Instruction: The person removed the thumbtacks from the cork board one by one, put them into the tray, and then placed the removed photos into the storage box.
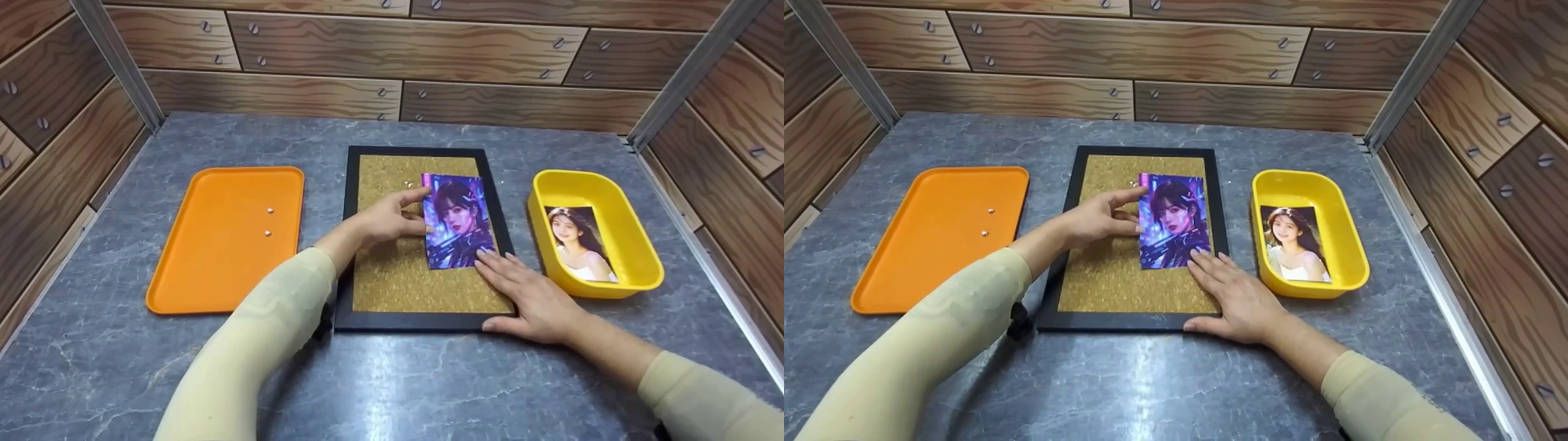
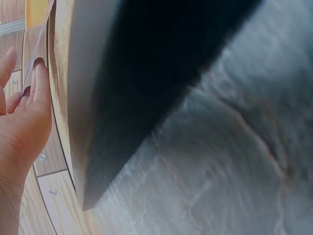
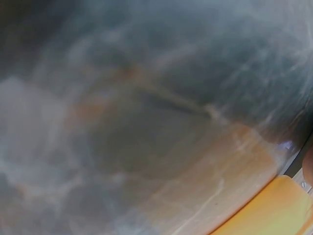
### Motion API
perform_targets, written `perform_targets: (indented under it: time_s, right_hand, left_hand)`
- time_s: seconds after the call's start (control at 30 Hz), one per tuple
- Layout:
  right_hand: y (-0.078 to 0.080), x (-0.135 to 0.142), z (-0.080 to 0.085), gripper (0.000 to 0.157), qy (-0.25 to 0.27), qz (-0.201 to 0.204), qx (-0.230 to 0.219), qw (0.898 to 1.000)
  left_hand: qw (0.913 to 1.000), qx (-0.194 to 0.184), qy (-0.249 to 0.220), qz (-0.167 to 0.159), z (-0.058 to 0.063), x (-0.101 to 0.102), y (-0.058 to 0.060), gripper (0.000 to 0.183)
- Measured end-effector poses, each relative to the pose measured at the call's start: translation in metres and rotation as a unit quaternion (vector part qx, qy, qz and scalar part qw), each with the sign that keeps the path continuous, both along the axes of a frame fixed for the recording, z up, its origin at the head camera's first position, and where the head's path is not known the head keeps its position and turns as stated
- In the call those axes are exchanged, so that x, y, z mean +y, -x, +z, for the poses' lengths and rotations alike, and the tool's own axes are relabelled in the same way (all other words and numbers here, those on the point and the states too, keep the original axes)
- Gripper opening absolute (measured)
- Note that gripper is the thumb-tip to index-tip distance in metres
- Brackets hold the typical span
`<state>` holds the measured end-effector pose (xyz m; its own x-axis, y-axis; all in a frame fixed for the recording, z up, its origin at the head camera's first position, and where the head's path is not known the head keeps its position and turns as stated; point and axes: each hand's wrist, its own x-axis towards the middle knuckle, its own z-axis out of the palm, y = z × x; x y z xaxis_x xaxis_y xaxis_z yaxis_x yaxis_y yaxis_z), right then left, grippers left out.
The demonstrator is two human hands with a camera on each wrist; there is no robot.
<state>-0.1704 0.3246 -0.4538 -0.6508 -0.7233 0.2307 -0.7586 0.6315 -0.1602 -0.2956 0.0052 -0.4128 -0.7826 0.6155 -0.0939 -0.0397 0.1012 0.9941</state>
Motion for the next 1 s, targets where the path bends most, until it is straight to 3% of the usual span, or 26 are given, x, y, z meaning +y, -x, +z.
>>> perform_targets:
  time_s: [0.57,0.83,1.0]
  right_hand:
    - [0.000,-0.001,0.002,0.101,-0.008,-0.017,-0.036,0.999]
    - [0.001,-0.002,0.002,0.103,0.004,-0.010,-0.021,1.000]
    - [0.000,-0.002,0.000,0.101,0.011,-0.007,-0.014,1.000]
  left_hand:
    - [0.9998,0.015,-0.006,0.014,0.006,0.001,0.001,0.087]
    - [0.9977,0.023,-0.027,0.057,0.022,-0.010,0.006,0.090]
    - [0.9970,0.036,-0.042,0.055,0.032,-0.011,0.010,0.088]
